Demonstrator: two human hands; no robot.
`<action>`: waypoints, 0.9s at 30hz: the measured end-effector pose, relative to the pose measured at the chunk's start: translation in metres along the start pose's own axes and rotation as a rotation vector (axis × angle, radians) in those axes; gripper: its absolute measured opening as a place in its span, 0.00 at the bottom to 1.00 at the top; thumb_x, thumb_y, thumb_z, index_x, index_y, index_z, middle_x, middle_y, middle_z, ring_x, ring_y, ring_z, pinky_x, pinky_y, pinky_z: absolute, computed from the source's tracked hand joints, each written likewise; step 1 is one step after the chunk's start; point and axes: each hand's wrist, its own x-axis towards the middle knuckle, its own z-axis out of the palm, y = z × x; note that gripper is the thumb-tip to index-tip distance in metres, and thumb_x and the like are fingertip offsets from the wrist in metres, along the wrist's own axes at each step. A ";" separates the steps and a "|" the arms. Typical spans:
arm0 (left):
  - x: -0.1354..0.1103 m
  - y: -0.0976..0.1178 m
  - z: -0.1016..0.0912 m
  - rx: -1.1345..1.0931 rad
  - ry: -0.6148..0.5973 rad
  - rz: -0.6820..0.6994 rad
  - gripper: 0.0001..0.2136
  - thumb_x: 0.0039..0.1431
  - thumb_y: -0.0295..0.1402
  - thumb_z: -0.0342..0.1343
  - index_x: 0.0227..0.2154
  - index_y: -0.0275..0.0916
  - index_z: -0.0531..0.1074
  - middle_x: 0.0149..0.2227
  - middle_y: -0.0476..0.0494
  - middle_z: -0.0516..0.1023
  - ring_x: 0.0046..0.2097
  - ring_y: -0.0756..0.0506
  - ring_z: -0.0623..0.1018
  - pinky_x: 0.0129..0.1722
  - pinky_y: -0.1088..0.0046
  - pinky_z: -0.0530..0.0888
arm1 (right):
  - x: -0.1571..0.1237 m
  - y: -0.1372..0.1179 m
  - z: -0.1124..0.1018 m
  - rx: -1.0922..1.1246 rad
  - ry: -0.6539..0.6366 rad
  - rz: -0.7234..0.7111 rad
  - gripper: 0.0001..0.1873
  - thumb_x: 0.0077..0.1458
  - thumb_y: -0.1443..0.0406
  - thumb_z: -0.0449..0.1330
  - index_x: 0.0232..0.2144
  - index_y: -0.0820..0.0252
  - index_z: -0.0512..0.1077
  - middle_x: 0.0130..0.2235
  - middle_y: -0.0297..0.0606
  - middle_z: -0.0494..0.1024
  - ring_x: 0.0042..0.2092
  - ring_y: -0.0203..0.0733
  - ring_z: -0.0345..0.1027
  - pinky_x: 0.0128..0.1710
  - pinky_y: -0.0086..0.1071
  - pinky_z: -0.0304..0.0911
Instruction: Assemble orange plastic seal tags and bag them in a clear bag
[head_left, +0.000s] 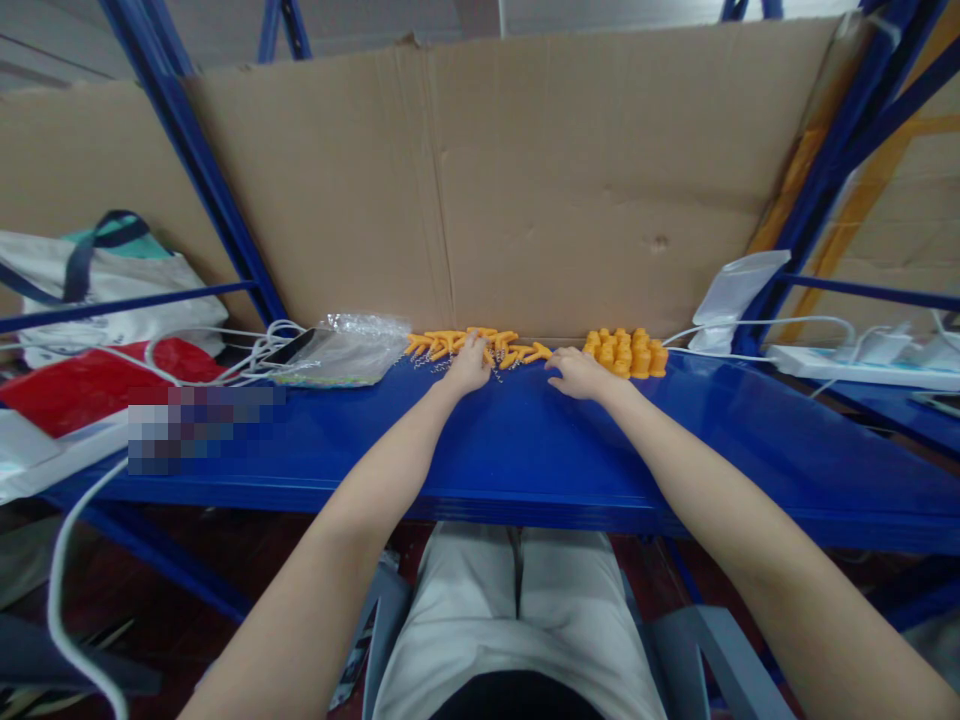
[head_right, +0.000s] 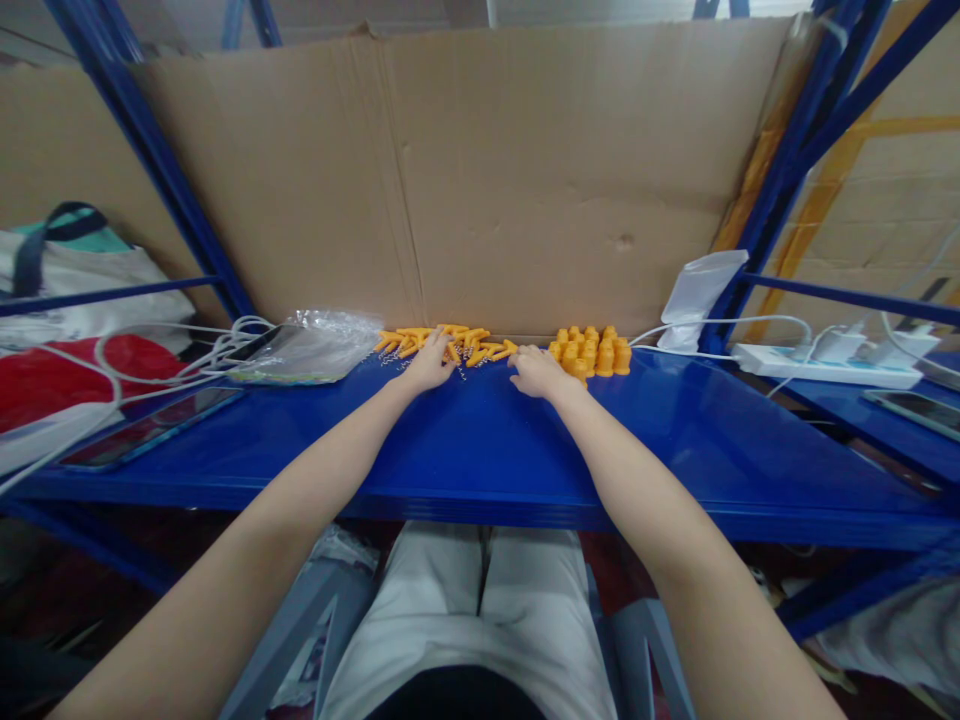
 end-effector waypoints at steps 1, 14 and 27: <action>-0.001 0.000 0.001 0.008 -0.032 -0.014 0.22 0.51 0.22 0.52 0.51 0.34 0.66 0.62 0.29 0.62 0.63 0.37 0.65 0.63 0.56 0.63 | 0.000 -0.001 0.001 0.008 0.007 -0.014 0.17 0.60 0.67 0.56 0.51 0.63 0.73 0.55 0.50 0.73 0.58 0.52 0.64 0.56 0.44 0.59; 0.001 0.026 -0.013 -0.008 -0.085 0.050 0.17 0.52 0.19 0.49 0.42 0.36 0.75 0.48 0.35 0.79 0.52 0.40 0.75 0.58 0.59 0.69 | 0.006 -0.017 0.018 0.077 0.044 -0.176 0.18 0.59 0.67 0.56 0.52 0.61 0.72 0.62 0.50 0.66 0.65 0.51 0.54 0.63 0.55 0.48; -0.001 0.027 -0.032 0.031 -0.080 -0.021 0.14 0.52 0.20 0.49 0.34 0.37 0.79 0.40 0.42 0.82 0.45 0.43 0.79 0.52 0.65 0.73 | 0.007 -0.024 0.032 0.026 -0.020 -0.149 0.21 0.61 0.71 0.46 0.53 0.64 0.71 0.54 0.49 0.74 0.54 0.47 0.70 0.53 0.37 0.63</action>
